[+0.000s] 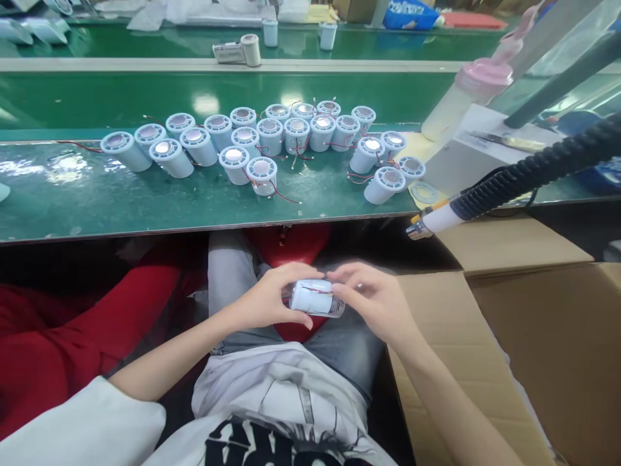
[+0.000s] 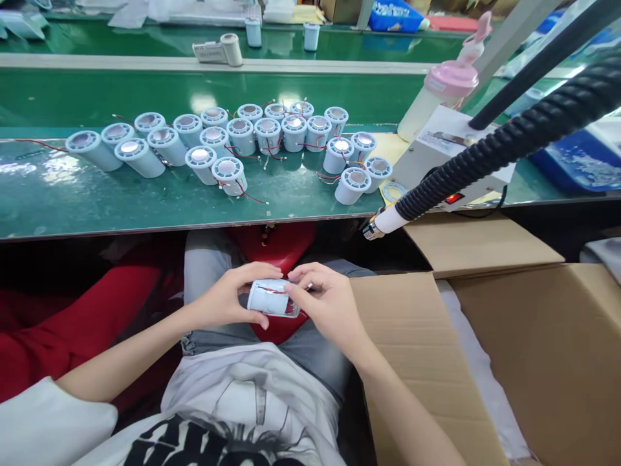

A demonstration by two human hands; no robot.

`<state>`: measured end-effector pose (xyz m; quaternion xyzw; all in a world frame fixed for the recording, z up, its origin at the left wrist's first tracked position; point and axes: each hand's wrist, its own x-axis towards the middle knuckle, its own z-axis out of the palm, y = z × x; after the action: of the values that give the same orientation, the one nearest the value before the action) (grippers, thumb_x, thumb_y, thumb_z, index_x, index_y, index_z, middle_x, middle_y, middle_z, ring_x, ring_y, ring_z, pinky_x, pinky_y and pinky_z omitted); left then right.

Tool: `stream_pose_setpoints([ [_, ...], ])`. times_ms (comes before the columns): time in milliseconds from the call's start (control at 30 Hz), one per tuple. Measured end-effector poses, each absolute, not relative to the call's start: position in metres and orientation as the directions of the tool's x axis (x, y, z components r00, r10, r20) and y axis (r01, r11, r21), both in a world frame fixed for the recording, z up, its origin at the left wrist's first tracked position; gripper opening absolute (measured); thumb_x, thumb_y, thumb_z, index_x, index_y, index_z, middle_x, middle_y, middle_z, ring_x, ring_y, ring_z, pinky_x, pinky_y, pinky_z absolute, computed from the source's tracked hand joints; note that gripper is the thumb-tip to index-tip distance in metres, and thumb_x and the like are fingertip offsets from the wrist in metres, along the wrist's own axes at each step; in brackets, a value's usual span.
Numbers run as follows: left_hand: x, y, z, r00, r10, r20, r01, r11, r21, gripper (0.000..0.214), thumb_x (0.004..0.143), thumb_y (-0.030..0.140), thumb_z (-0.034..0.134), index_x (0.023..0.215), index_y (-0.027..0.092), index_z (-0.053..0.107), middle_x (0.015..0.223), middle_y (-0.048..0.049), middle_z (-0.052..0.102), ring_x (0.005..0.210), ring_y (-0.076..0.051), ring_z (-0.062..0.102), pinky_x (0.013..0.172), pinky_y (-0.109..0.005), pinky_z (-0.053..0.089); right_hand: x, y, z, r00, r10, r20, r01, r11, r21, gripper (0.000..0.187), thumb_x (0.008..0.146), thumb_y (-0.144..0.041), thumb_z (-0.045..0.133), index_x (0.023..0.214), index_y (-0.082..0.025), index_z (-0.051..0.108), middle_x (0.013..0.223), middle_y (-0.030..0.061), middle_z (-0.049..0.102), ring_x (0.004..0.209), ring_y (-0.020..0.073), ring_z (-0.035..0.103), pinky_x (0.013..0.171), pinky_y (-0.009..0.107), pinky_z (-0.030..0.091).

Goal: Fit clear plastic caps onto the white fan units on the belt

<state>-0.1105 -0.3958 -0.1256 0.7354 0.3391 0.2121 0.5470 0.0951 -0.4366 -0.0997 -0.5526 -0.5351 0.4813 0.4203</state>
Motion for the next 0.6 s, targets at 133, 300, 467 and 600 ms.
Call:
stream_pose_setpoints([
  [133,-0.108,-0.4,-0.12,0.713,0.684,-0.158,0.134,0.088,0.987,0.068,0.066,0.03,0.079,0.128,0.025,0.051,0.126,-0.0094,0.057,0.11,-0.024,0.059,0.09,-0.035,0.052,0.103,-0.438,-0.105,-0.045,0.992,-0.12,-0.006,-0.12,-0.993,0.023,0.076,-0.031,0.071,0.056,-0.02,0.064,0.088,0.0055,0.071,0.088,0.0209,0.067,0.075,0.032,0.055],
  [300,-0.109,-0.404,-0.117,0.674,0.688,-0.269,-0.016,0.377,0.926,0.061,0.07,0.024,0.076,0.124,0.025,0.049,0.122,-0.0079,0.058,0.095,-0.018,0.063,0.076,-0.03,0.057,0.111,-0.449,-0.106,-0.284,0.942,0.181,0.322,0.271,-0.907,0.034,0.073,-0.02,0.075,0.105,-0.024,0.068,0.131,0.009,0.056,0.12,0.0253,0.054,0.099,0.039,0.048],
  [467,-0.113,-0.406,-0.115,0.718,0.63,-0.295,-0.01,0.434,0.901,0.065,0.071,0.03,0.075,0.13,0.03,0.046,0.114,-0.0062,0.059,0.075,-0.014,0.064,0.058,-0.024,0.055,0.116,-0.455,-0.107,-0.4,0.866,0.3,0.446,0.47,-0.762,0.039,0.078,-0.019,0.071,0.115,-0.023,0.058,0.129,0.01,0.057,0.118,0.0215,0.056,0.099,0.033,0.048],
  [600,-0.116,-0.406,-0.11,0.727,0.655,-0.206,0.048,0.251,0.967,0.072,0.067,0.027,0.078,0.133,0.031,0.047,0.133,-0.0074,0.052,0.105,-0.022,0.061,0.082,-0.03,0.054,0.118,-0.457,-0.108,-0.376,0.887,0.268,0.392,0.414,-0.821,0.042,0.076,-0.024,0.074,0.114,-0.024,0.056,0.126,0.0094,0.059,0.116,0.0229,0.057,0.096,0.033,0.051],
])
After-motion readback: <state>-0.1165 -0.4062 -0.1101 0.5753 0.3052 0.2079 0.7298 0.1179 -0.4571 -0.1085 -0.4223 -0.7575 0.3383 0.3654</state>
